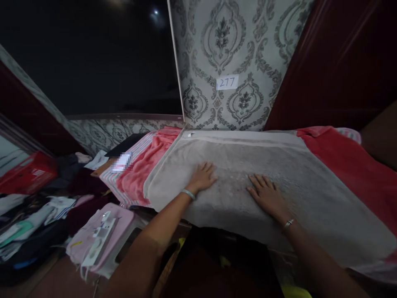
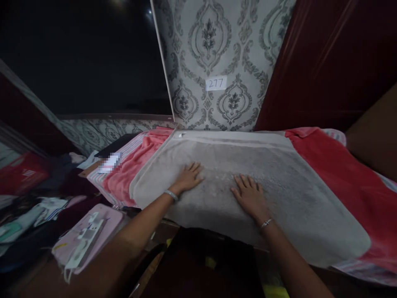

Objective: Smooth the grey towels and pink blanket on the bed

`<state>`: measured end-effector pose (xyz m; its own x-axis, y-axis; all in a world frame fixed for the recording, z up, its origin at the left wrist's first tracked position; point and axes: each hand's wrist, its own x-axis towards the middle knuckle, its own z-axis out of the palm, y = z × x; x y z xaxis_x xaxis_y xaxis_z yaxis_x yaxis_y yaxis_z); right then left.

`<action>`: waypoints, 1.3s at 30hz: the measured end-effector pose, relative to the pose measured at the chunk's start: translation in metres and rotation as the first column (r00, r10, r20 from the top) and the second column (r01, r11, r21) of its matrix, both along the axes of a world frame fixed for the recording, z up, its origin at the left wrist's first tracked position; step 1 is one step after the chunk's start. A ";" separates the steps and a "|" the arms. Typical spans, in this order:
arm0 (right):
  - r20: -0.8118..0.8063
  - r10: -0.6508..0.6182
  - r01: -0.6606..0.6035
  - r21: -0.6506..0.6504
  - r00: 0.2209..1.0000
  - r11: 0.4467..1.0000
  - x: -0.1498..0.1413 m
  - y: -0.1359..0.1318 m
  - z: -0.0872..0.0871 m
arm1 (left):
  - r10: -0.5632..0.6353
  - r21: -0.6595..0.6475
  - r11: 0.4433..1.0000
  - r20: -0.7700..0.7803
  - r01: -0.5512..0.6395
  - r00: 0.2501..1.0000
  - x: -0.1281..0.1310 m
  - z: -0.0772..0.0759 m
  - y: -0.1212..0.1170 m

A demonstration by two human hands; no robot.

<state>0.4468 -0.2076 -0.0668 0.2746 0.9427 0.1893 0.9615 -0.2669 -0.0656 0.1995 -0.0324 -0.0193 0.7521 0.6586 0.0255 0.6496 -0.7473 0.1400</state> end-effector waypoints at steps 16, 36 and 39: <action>0.017 0.060 -0.062 0.087 0.998 0.994 -0.020 0.043 0.026 | 0.287 0.162 0.945 -0.002 -0.283 0.958 -0.093 0.012 0.085; -0.160 0.278 -0.285 -0.023 0.947 0.958 -0.050 0.105 0.024 | 0.468 0.122 0.880 -0.049 -0.459 0.883 -0.023 0.023 0.248; -0.187 0.266 -0.277 -0.035 0.946 0.960 -0.052 0.102 0.030 | 0.535 0.109 0.842 -0.045 -0.528 0.844 -0.020 0.033 0.244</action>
<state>0.3951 -0.1052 -0.0373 0.0306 0.9944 0.1011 0.9721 -0.0060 -0.2347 0.1798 0.2112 0.0136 0.2891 0.9552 0.0629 0.9562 -0.2913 0.0285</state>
